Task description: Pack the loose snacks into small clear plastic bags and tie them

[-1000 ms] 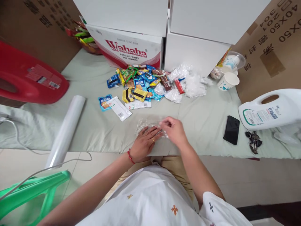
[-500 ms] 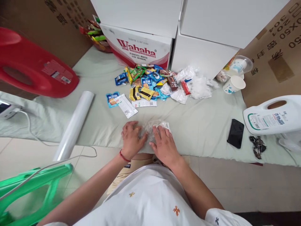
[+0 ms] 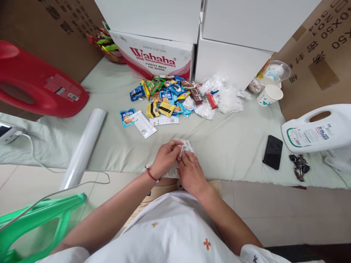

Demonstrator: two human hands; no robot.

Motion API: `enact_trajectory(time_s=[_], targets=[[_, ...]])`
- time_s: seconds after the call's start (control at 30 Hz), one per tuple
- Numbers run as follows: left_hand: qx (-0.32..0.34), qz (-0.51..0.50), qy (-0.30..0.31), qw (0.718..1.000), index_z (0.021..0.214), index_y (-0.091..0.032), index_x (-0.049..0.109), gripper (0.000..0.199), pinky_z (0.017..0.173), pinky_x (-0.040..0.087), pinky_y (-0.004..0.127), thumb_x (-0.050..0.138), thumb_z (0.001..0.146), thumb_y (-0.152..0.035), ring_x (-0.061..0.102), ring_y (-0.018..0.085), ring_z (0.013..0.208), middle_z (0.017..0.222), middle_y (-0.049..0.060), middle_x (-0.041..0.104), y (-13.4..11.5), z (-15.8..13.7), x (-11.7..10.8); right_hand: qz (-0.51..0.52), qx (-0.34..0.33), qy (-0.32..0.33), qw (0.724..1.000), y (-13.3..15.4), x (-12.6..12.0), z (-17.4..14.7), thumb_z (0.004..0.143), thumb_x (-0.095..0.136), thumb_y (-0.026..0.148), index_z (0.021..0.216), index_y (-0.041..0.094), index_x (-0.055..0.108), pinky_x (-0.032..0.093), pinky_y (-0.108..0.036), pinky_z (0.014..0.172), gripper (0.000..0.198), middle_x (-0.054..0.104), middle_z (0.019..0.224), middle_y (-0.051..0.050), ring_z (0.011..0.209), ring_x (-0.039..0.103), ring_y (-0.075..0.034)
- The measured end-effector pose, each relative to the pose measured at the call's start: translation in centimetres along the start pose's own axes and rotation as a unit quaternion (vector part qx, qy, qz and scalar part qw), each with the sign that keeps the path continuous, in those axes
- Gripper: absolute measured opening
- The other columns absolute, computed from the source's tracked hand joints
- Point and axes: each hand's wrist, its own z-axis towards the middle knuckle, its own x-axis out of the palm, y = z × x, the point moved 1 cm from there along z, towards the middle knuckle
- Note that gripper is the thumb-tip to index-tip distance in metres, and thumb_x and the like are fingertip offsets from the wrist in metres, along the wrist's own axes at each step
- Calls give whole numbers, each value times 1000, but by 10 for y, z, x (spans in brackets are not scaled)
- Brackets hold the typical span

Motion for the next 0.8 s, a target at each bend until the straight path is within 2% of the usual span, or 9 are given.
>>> enact_trajectory(time_s=[0.07,0.17,0.27,0.37,0.43,0.47,0.6,0.7,0.8], targets=[[13,3,24,1000,94,-16,69,27,63,50,27,44,85,-20,63,16,63,64,0,65,4,6,8,71,-14,1,997,-8,-4,-2,94,59,19,145,14,55,44,-56,115,52,58,144,-17,142,42,-32],[99,77,37,991,103,-16,72,35,74,54,30,40,89,-17,67,17,76,82,4,71,12,9,12,211,-2,-26,977,-24,-11,-8,98,57,29,143,20,58,45,-55,115,46,59,145,-15,139,49,-30],[176,196,12,965,118,-17,71,38,80,55,33,42,93,-17,67,19,86,97,8,70,19,7,14,370,72,-74,923,-37,-15,-13,102,51,38,139,25,61,49,-49,112,40,61,146,-11,132,59,-26],[194,290,-4,937,135,-20,63,45,80,54,34,45,94,-16,67,21,88,107,10,67,23,4,19,414,169,-156,881,-45,-20,-10,102,52,42,122,24,70,58,-42,97,33,74,122,-9,106,72,-22],[186,315,-11,931,147,-21,52,53,78,53,34,49,93,-17,66,21,87,106,8,67,25,3,22,365,172,-202,893,-47,-26,-2,101,55,40,110,24,74,59,-39,91,26,76,108,-7,97,72,-20],[179,315,-16,932,151,-21,45,58,77,52,33,51,93,-17,66,21,86,103,7,67,26,3,23,330,143,-209,909,-48,-28,3,101,56,37,109,25,75,58,-39,93,24,76,108,-6,99,71,-20],[166,280,-52,944,157,-15,29,75,74,52,33,56,87,-17,66,21,82,96,5,68,33,4,22,206,-35,-125,970,-54,-24,30,104,50,32,129,27,69,47,-48,112,33,71,130,-7,129,59,-23],[186,246,-100,946,154,-15,30,76,75,53,32,61,86,-21,65,19,82,104,7,66,36,1,13,158,-63,-54,984,-65,-11,40,107,41,33,144,25,58,41,-54,118,43,65,141,-8,143,47,-25],[237,256,-148,925,142,-18,48,52,84,53,34,60,92,-29,65,21,97,117,11,65,34,-3,3,142,-48,-37,988,-71,3,39,108,34,34,155,24,45,39,-55,119,49,55,152,-11,145,44,-24]])
